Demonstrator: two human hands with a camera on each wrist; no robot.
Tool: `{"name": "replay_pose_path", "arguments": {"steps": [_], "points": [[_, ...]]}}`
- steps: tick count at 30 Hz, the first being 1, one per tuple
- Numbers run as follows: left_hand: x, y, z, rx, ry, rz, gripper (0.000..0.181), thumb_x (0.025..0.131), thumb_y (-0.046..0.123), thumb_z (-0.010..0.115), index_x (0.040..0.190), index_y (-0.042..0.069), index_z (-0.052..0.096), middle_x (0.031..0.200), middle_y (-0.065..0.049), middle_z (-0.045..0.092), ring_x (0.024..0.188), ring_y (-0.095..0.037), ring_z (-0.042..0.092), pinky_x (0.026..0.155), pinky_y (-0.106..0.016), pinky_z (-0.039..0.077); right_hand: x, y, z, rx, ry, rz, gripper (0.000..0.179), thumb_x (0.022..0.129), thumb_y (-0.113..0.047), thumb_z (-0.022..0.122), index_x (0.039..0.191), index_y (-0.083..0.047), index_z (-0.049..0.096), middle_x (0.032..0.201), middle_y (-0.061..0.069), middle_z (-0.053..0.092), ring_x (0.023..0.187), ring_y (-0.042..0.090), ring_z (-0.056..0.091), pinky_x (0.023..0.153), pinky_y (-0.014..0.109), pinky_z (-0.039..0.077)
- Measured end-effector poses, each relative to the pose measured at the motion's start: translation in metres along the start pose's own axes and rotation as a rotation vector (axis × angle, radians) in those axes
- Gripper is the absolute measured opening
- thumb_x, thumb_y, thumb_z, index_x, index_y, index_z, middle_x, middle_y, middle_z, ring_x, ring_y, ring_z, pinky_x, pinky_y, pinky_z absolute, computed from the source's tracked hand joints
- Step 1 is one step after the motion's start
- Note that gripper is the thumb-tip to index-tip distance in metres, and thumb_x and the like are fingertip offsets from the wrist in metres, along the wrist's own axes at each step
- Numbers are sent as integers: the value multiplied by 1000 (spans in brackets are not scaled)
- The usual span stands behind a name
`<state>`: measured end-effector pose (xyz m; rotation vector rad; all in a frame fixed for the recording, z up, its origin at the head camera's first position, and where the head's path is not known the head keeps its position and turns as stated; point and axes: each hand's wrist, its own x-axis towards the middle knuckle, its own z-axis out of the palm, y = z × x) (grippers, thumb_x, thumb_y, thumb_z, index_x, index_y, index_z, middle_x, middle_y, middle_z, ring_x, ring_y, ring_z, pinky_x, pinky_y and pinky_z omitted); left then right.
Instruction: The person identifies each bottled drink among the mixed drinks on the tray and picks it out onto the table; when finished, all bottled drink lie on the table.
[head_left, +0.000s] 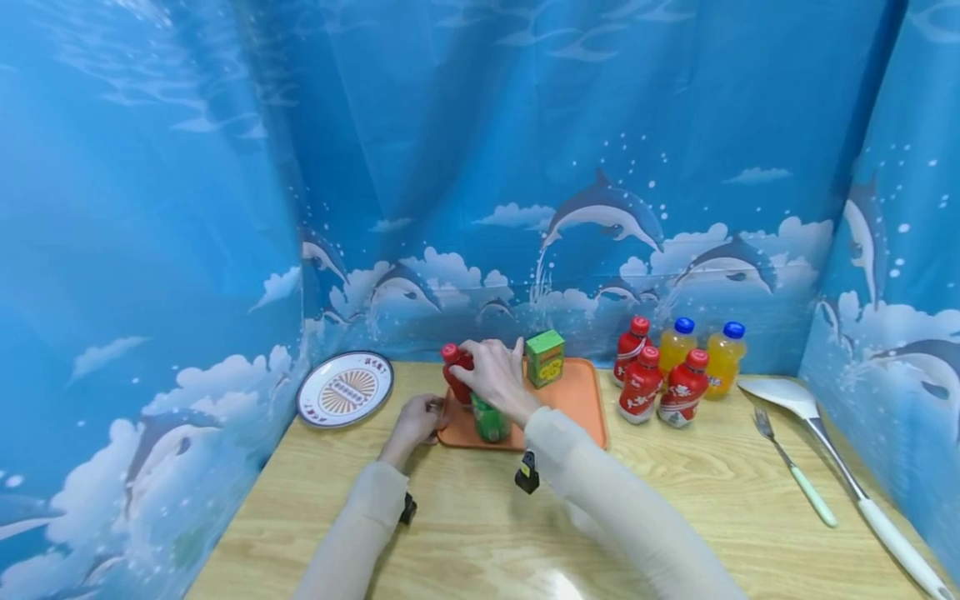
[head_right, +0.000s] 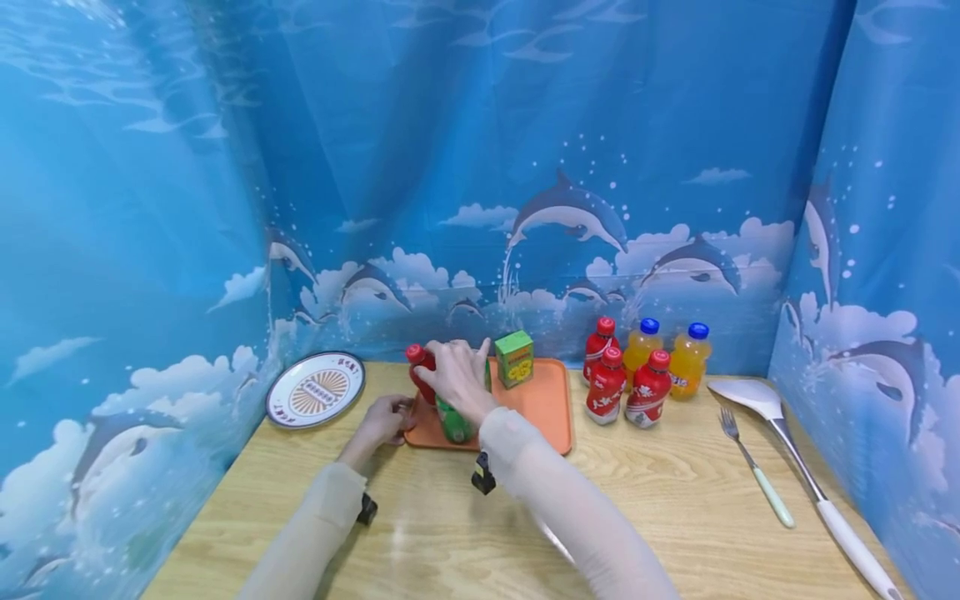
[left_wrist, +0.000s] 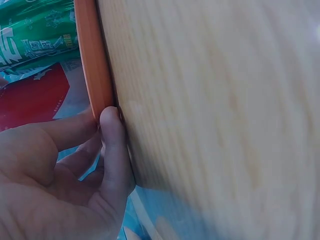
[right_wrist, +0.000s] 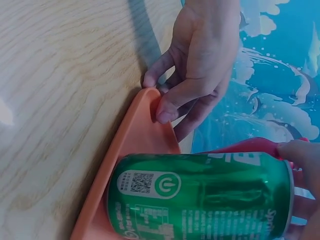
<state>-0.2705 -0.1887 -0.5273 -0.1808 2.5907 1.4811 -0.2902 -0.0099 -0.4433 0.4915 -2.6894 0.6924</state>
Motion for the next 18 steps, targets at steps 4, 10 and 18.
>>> {"name": "replay_pose_path", "arguments": {"steps": [4,10,18], "points": [[1,-1,-1,-3,5,5,42,94,-2,60,136,-3,65,102,-18,72,63,-12,61,49,-20,55,1,0,2,-28,-16,13,35,96,-48,75,120,-22,77,102,0,77,106,25,71,122,83,21],[1,-2,-1,-32,7,0,47,88,-6,68,135,-3,66,105,-17,70,65,-13,61,49,-20,55,-1,-6,6,-98,-93,36,52,91,-52,78,131,-20,72,110,4,70,114,30,66,122,82,21],[-1,0,-1,-23,0,-13,49,88,-8,67,137,-2,64,105,-18,71,71,-13,64,50,-20,55,-3,-11,6,-192,-92,13,56,87,-51,83,133,-22,70,130,7,69,135,35,55,121,81,24]]}}
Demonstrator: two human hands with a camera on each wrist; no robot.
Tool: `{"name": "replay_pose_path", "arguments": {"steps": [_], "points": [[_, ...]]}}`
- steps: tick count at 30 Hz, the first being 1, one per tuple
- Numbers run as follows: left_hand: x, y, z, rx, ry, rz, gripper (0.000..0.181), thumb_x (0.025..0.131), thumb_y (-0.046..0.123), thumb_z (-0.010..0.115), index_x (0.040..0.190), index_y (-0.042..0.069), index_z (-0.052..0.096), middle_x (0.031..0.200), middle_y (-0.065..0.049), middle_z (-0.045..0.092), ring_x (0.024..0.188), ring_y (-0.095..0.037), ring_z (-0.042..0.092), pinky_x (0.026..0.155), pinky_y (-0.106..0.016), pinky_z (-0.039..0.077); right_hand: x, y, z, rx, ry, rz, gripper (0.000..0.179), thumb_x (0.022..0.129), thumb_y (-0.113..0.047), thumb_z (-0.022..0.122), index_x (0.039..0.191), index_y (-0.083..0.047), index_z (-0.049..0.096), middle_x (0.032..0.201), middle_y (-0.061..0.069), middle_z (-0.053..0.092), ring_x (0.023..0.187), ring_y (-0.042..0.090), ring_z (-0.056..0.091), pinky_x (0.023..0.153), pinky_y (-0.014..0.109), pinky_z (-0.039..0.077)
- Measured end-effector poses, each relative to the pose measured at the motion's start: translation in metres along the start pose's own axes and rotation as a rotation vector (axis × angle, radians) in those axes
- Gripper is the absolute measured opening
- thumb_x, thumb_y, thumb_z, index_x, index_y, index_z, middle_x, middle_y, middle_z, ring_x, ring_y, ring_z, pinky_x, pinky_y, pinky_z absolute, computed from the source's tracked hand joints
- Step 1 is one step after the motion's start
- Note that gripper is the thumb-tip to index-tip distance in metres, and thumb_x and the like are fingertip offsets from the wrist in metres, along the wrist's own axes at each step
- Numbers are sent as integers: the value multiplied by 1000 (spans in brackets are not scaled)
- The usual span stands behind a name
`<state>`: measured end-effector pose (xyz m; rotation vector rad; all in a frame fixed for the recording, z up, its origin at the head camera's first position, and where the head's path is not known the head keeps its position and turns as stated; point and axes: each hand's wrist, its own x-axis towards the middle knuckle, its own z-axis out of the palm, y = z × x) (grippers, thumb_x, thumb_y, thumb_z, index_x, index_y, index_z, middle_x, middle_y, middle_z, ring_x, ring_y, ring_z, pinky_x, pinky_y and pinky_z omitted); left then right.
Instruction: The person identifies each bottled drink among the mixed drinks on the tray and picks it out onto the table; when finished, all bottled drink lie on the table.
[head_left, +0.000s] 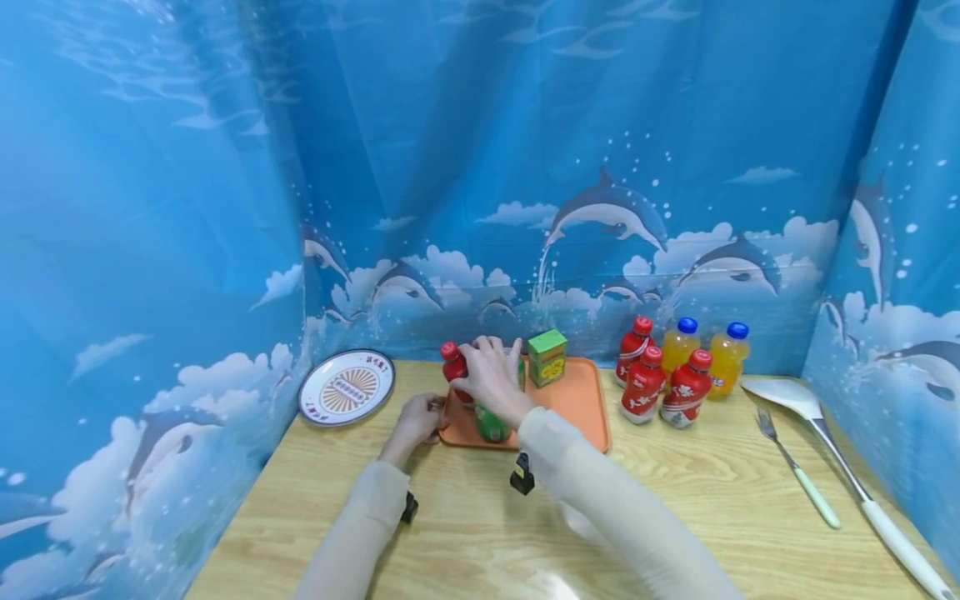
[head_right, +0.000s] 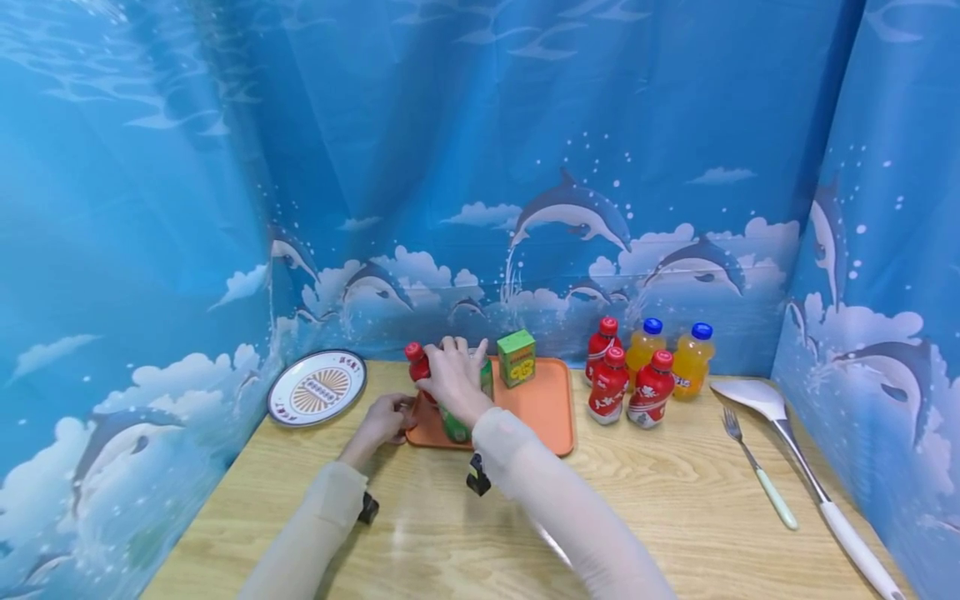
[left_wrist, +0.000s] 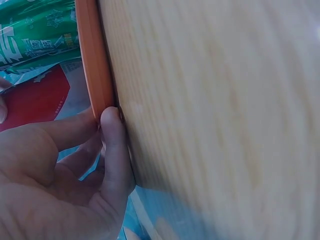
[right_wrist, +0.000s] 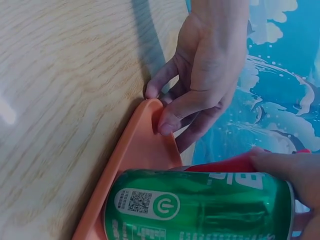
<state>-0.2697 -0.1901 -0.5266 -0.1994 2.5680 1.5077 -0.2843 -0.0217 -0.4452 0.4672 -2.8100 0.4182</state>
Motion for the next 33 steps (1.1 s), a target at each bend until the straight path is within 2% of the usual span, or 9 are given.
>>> {"name": "replay_pose_path", "arguments": {"steps": [7,12,15,17,19,21,23,26,33], "points": [[-2,1,1,-3,2,14,47,87,-6,70,133,-3,66,103,-18,70,71,-15,64,49,-21,56,-1,2,1,55,56,-40,58,87,-50,84,137,-24,69,133,6,74,146,43,50,121,83,24],[-1,0,0,-18,7,27,47,87,-5,71,134,-3,65,109,-20,71,71,-15,63,50,-21,56,-1,0,-10,113,73,-66,58,88,-50,83,139,-25,68,123,4,79,144,40,54,123,82,20],[-1,-1,0,-18,5,25,48,88,-5,71,135,-3,64,113,-21,70,70,-15,63,50,-21,56,-1,1,-17,142,86,-67,61,88,-49,83,141,-24,66,126,3,78,142,35,56,124,80,21],[-1,-2,0,-16,4,19,49,88,-6,71,136,-3,64,111,-21,70,69,-16,63,50,-21,56,-2,2,-20,173,101,-71,62,88,-48,83,143,-24,65,129,3,77,140,32,58,125,76,26],[-1,-3,0,-20,6,12,49,88,-5,71,137,-3,64,108,-19,70,67,-15,62,50,-20,56,-2,4,-23,213,118,-81,63,89,-45,84,144,-23,64,130,3,76,134,29,62,123,68,37],[-1,-3,0,-19,8,11,48,88,-5,71,136,-2,65,105,-17,69,66,-15,61,50,-20,56,-3,5,-26,270,127,-92,62,90,-42,83,146,-23,63,129,3,76,125,26,67,114,57,51],[-1,-4,0,-17,7,13,47,89,-4,71,136,-2,65,104,-16,69,66,-14,61,49,-20,55,-4,6,-30,330,129,-94,62,91,-39,83,147,-24,61,129,3,76,116,24,70,98,46,61],[-1,-4,0,-8,4,18,46,90,-4,71,136,-2,65,106,-17,69,67,-14,61,50,-20,56,-6,6,-37,432,119,-77,63,92,-35,82,150,-24,58,133,3,74,112,22,73,84,40,64],[-2,-1,-1,0,1,17,45,91,-3,70,135,-2,66,106,-17,69,68,-14,61,51,-21,56,-9,7,-51,620,92,-53,63,95,-29,80,153,-25,55,136,4,72,114,22,72,88,42,65]]}}
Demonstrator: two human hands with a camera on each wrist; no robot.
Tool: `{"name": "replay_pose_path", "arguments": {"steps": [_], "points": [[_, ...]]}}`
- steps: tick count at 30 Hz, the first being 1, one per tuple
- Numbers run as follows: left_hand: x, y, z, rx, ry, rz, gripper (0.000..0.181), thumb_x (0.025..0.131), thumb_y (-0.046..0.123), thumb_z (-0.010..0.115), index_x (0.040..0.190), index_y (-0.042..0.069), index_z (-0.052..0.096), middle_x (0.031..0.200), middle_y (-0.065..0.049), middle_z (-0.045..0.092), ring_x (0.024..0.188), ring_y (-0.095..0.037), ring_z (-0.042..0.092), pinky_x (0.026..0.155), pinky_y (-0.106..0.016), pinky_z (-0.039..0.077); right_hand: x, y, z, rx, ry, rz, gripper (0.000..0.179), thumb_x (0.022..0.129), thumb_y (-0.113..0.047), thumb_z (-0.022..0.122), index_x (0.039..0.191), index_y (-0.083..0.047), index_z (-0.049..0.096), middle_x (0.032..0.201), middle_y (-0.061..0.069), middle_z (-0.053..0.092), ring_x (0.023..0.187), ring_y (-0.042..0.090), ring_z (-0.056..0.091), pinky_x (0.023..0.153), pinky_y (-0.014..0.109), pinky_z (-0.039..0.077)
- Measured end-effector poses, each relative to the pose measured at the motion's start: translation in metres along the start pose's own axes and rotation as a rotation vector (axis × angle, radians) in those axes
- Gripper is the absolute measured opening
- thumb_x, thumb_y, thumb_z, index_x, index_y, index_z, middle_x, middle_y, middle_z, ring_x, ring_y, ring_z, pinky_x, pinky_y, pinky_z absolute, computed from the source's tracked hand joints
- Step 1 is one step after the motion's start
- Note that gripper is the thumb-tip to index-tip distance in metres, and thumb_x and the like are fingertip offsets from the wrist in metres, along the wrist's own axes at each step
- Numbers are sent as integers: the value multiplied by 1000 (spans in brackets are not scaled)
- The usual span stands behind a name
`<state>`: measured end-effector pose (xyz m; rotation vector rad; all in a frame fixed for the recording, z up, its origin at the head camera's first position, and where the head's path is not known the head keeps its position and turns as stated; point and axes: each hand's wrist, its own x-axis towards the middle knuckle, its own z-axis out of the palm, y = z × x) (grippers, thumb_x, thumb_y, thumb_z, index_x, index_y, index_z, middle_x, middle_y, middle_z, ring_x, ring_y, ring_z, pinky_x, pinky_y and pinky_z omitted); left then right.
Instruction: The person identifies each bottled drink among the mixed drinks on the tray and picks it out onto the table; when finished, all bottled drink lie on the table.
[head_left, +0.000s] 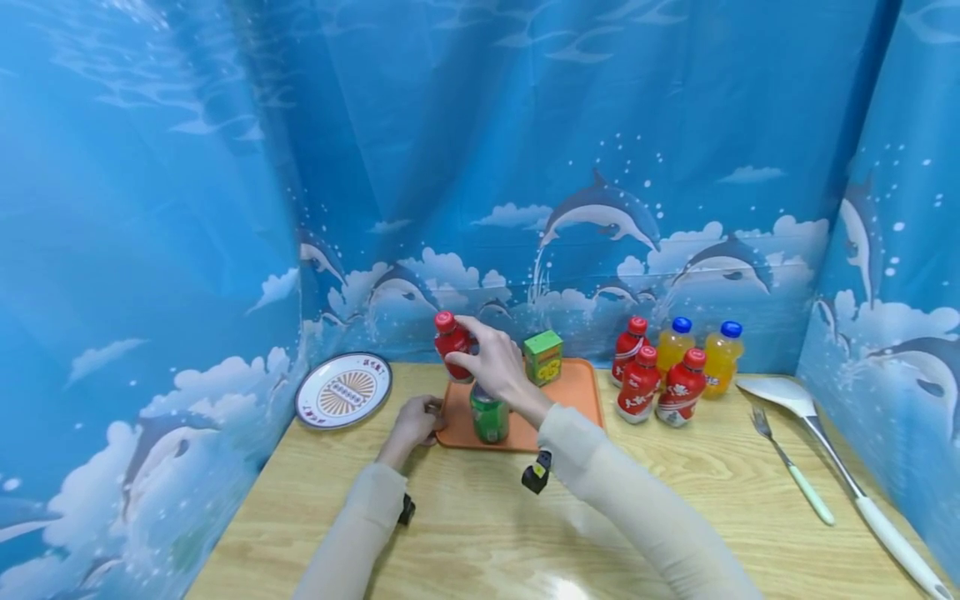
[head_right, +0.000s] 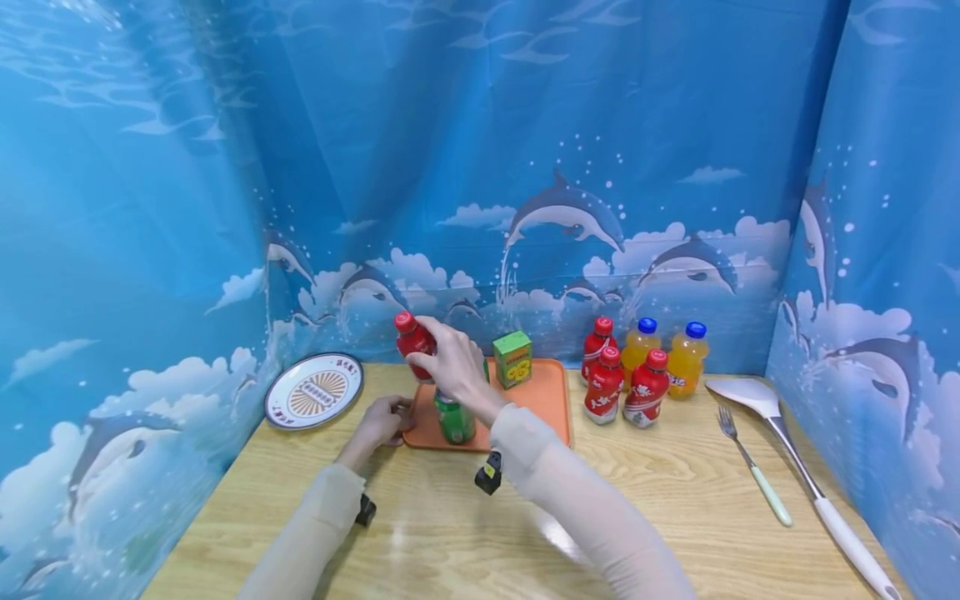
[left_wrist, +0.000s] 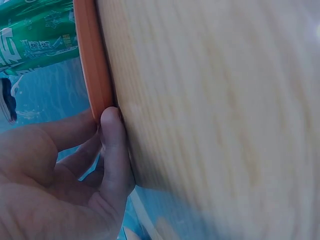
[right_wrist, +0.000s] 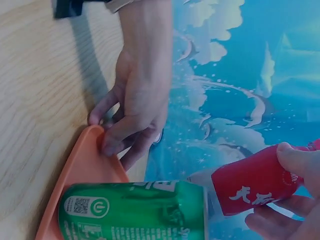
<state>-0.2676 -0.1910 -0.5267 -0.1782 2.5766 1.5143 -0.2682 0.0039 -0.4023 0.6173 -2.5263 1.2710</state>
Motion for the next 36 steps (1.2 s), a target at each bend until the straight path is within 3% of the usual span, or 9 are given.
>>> {"name": "replay_pose_path", "arguments": {"steps": [7,13,19,25,36], "points": [[0,2,0,7,-10,-14,45,93,-4,66,137,-2,64,104,-14,68,73,-14,63,52,-21,56,0,1,-11,198,-23,57,63,96,-23,78,153,-23,53,142,5,67,119,24,70,93,44,65],[1,2,-1,3,-26,-26,46,94,-4,63,140,-2,62,103,-11,65,70,-14,61,51,-21,55,2,3,-21,342,-79,33,59,99,-19,75,153,-21,53,141,8,65,127,29,66,104,50,61],[1,2,-1,-1,-38,-41,49,94,-3,66,143,-1,61,99,-8,63,70,-14,61,52,-21,55,1,5,-31,418,-126,9,58,99,-17,73,153,-17,53,142,13,64,130,33,65,108,52,58],[1,2,-1,-2,-27,-28,51,91,-5,69,141,-3,60,101,-12,67,70,-14,62,53,-22,57,-1,6,-39,462,-163,-7,57,100,-16,72,153,-15,53,143,15,64,129,34,64,105,52,60],[1,1,1,-21,-33,-29,49,90,-7,68,139,-4,61,98,-13,70,66,-12,60,51,-22,55,-1,12,-58,579,-294,27,54,103,-12,67,155,-12,50,149,18,60,134,35,61,108,49,60]]}}
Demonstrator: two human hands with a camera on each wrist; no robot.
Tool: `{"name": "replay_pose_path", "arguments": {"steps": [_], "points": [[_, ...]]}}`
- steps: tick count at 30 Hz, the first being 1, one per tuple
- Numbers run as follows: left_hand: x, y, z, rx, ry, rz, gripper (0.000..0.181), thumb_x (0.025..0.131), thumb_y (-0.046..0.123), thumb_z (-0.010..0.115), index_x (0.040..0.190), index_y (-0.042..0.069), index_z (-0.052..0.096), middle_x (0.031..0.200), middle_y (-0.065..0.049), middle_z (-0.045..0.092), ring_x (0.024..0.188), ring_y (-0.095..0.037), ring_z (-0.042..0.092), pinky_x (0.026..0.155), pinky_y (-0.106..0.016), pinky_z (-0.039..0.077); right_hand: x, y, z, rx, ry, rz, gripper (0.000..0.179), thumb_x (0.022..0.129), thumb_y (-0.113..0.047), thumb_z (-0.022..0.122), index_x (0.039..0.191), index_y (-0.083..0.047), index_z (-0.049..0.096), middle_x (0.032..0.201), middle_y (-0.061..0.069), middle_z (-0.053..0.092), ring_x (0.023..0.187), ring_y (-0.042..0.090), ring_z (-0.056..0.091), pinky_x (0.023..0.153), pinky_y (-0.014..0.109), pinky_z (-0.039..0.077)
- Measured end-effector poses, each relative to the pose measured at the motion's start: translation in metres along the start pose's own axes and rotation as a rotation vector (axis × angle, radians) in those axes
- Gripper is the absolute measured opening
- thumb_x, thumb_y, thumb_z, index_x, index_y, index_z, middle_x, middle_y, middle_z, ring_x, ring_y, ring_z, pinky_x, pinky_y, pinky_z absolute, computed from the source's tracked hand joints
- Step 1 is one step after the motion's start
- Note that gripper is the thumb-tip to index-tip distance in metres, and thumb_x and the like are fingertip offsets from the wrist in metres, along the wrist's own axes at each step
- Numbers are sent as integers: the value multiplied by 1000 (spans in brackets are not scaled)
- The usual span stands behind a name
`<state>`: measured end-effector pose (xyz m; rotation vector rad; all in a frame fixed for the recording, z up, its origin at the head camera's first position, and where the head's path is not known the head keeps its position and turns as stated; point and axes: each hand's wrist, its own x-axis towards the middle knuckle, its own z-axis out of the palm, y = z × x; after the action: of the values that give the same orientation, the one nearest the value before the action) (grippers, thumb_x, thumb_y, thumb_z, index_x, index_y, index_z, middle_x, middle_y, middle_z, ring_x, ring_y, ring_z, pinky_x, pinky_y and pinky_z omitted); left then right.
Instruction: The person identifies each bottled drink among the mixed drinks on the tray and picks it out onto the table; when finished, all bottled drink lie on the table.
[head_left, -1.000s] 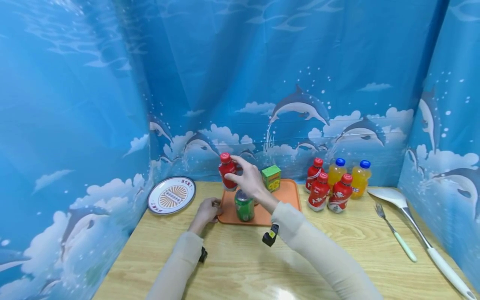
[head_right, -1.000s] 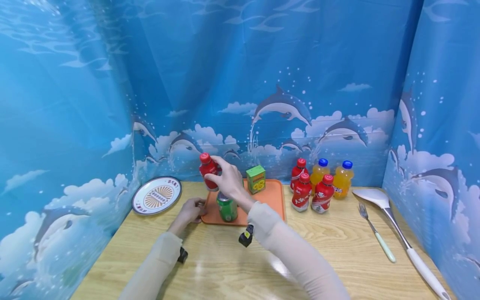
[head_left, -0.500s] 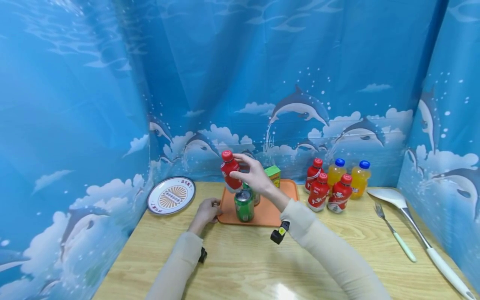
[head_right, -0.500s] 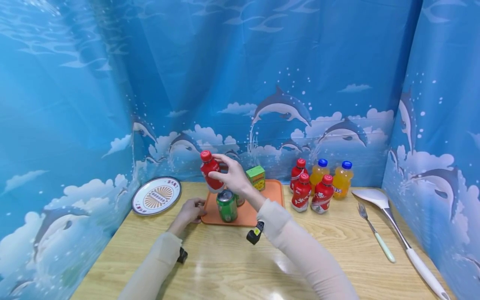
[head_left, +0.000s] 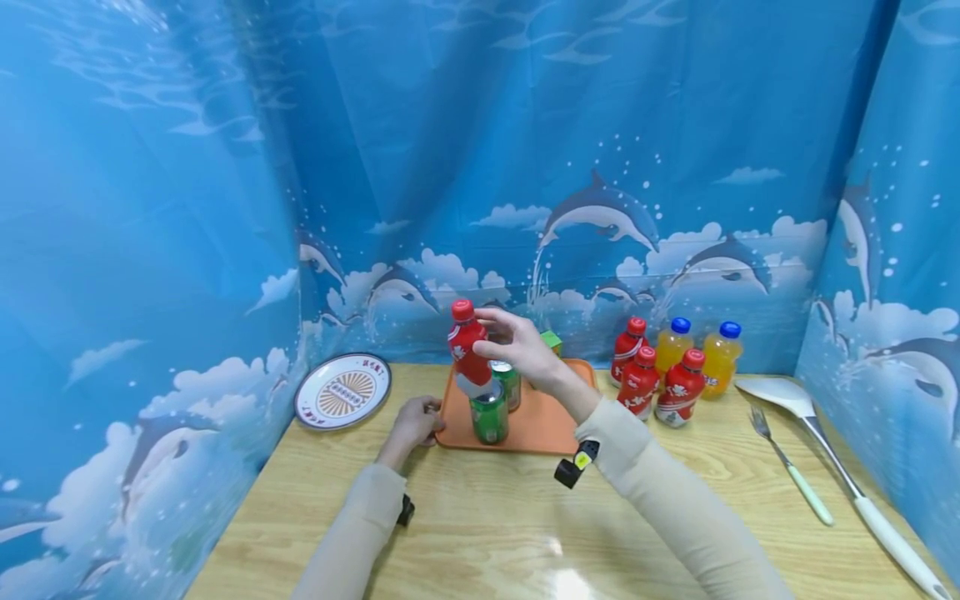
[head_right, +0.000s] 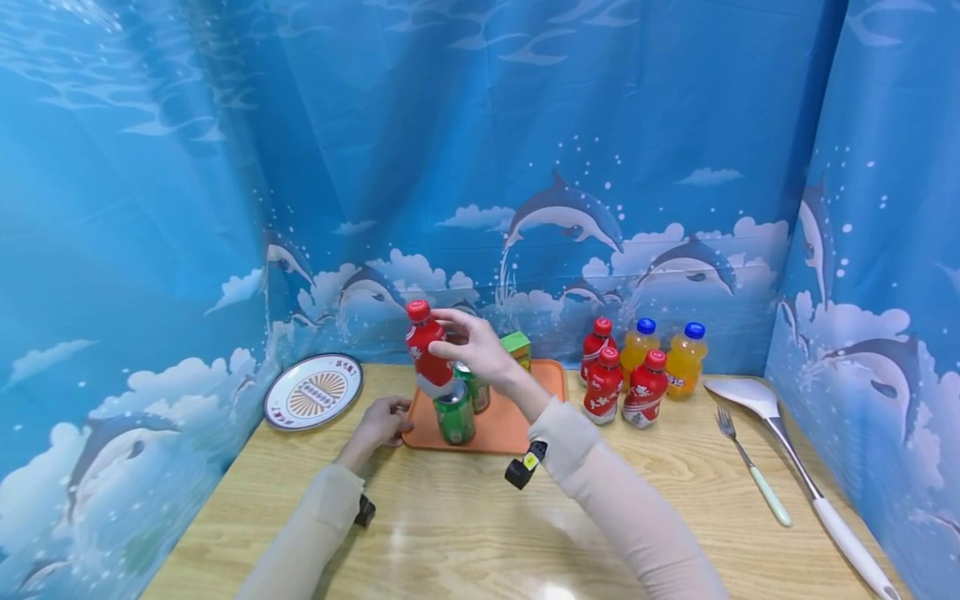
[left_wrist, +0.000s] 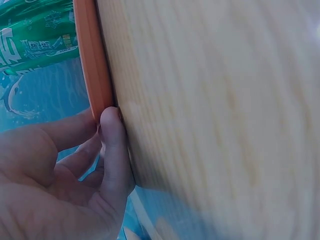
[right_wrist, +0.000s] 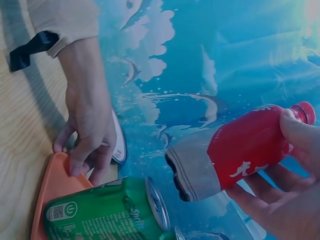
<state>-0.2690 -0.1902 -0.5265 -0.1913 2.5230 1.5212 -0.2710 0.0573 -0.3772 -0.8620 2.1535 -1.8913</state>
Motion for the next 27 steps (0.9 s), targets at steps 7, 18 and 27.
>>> {"name": "replay_pose_path", "arguments": {"steps": [7,18,27], "points": [[1,0,0,7,-9,-1,48,94,-6,66,141,-3,60,101,-15,72,70,-13,62,52,-22,55,-7,-1,-18,54,-51,66,55,105,-15,65,157,-15,47,151,17,58,136,31,59,106,44,60],[2,-2,0,14,-4,-3,45,96,-5,65,141,-2,61,105,-17,72,72,-14,64,52,-23,55,-15,0,-36,172,-69,138,56,107,-10,57,161,-11,39,159,20,50,138,29,56,109,44,58],[2,-3,-2,20,-19,0,46,97,-4,63,143,-2,59,106,-17,71,77,-17,66,54,-25,57,-22,-3,-44,174,-52,152,56,108,-9,55,161,-10,37,161,21,47,139,29,54,112,46,55]]}}
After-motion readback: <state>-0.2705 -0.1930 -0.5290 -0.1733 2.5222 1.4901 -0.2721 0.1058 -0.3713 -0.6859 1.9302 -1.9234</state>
